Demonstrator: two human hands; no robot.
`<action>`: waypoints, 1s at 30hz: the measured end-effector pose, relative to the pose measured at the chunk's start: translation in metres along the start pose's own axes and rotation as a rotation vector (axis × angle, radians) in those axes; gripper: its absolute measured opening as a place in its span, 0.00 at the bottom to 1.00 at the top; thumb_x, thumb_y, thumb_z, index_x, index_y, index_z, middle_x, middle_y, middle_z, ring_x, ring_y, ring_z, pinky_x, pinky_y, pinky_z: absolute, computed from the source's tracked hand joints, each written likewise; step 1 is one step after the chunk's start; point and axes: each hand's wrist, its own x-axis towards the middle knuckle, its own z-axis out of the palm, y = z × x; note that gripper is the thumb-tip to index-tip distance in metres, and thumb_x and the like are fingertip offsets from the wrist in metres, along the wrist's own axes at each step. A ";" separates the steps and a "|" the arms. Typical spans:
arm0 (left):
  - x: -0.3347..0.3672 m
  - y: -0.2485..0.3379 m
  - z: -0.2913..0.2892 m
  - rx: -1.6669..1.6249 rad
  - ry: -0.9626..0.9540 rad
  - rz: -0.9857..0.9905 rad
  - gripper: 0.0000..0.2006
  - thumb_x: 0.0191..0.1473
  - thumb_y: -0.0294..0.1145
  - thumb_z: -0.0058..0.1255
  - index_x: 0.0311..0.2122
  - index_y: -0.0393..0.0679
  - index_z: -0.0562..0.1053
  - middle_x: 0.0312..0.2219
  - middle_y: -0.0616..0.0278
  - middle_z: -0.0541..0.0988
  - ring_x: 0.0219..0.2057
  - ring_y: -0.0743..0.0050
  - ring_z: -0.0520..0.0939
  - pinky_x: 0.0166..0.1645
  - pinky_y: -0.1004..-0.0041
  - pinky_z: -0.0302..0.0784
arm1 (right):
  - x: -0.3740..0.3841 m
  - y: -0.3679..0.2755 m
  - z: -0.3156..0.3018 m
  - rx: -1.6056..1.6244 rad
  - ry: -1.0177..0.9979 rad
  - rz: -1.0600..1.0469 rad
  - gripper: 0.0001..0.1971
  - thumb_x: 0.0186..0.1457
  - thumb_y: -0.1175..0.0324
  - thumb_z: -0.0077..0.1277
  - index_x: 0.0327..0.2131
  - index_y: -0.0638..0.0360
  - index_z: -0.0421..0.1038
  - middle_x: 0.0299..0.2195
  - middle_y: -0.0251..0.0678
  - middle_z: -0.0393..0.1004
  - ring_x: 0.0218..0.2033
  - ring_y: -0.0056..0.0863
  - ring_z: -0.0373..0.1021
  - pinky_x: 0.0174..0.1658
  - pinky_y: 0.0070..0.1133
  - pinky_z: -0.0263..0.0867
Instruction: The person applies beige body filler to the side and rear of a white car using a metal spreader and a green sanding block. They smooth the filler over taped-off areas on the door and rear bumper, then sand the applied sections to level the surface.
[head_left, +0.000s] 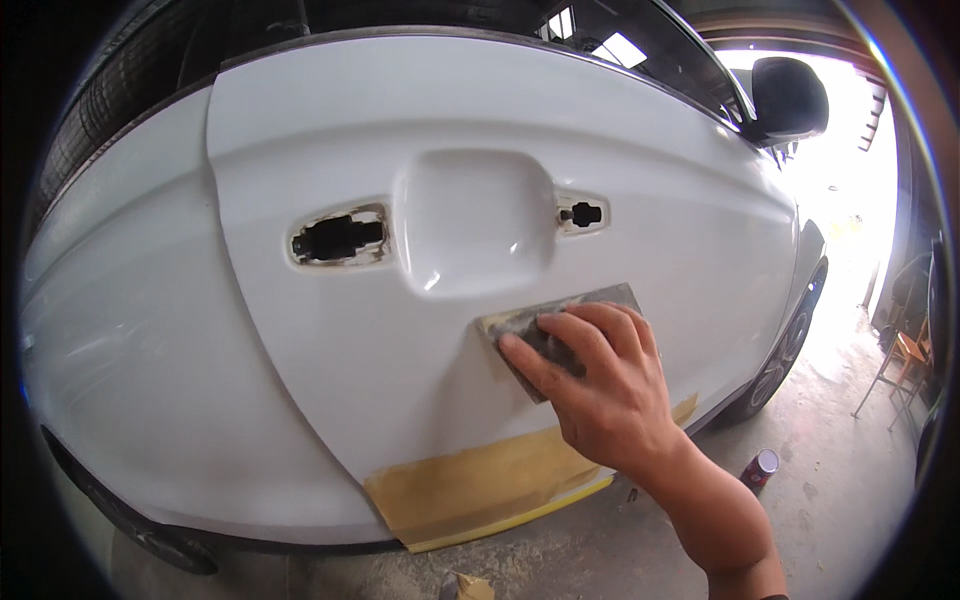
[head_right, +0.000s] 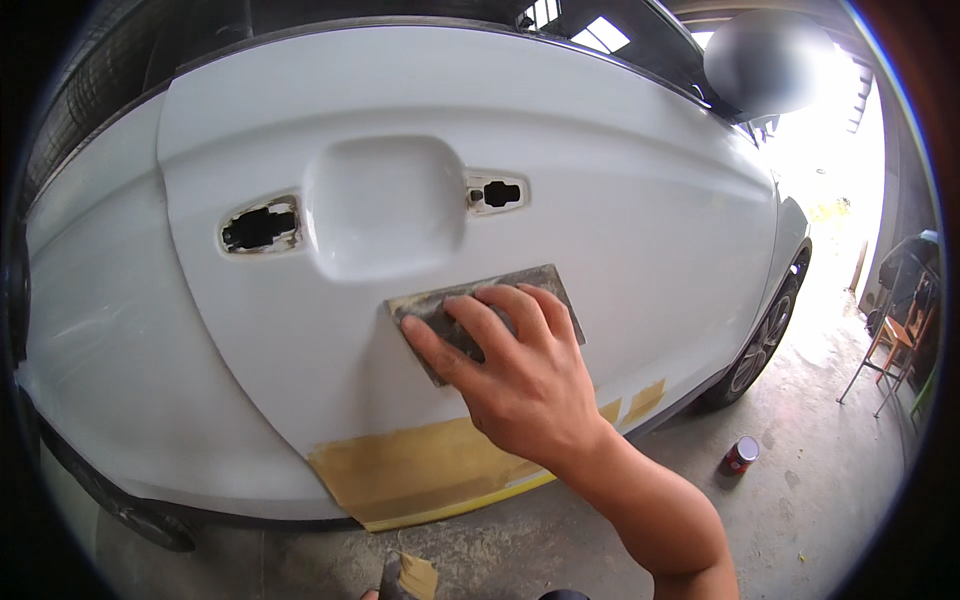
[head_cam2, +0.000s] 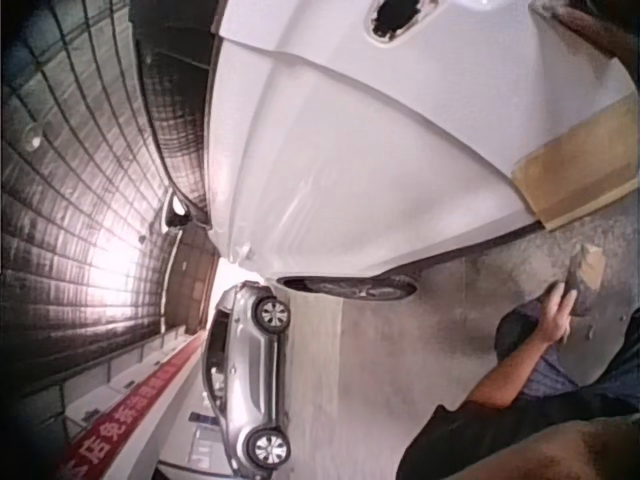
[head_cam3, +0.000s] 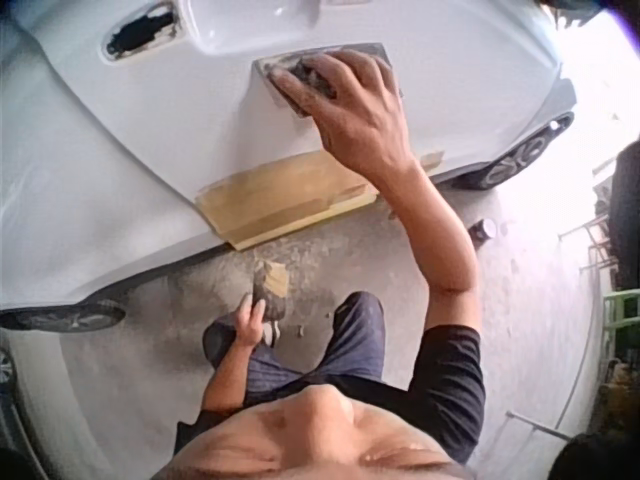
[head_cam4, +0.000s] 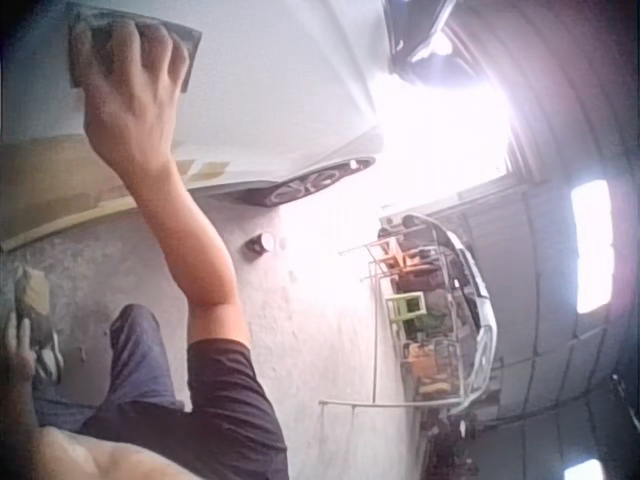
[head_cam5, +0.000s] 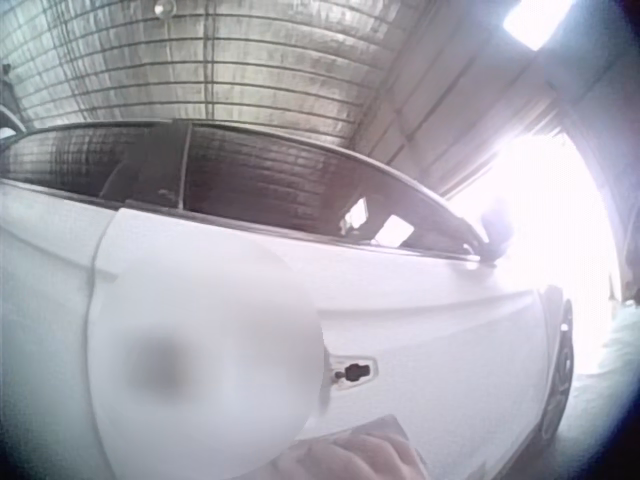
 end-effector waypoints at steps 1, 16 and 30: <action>0.000 -0.005 0.001 -0.039 -0.021 -0.055 0.15 0.62 0.35 0.52 0.44 0.31 0.75 0.36 0.45 0.81 0.38 0.52 0.81 0.44 0.61 0.77 | 0.000 0.003 0.005 -0.016 0.005 0.005 0.30 0.44 0.74 0.55 0.55 0.39 0.74 0.47 0.31 0.70 0.50 0.35 0.65 0.56 0.35 0.60; 0.014 0.003 -0.004 -0.004 -0.103 -0.044 0.11 0.64 0.34 0.48 0.39 0.36 0.75 0.29 0.51 0.80 0.30 0.53 0.80 0.37 0.62 0.75 | -0.049 -0.016 0.014 0.060 -0.187 -0.017 0.28 0.44 0.73 0.56 0.52 0.41 0.77 0.46 0.31 0.70 0.47 0.36 0.66 0.54 0.40 0.61; 0.012 -0.004 0.001 0.049 -0.104 0.003 0.10 0.64 0.35 0.48 0.37 0.39 0.75 0.27 0.51 0.80 0.28 0.53 0.81 0.34 0.62 0.76 | -0.030 -0.008 0.024 0.002 -0.045 0.066 0.32 0.43 0.73 0.56 0.56 0.35 0.73 0.47 0.30 0.68 0.50 0.36 0.62 0.55 0.42 0.59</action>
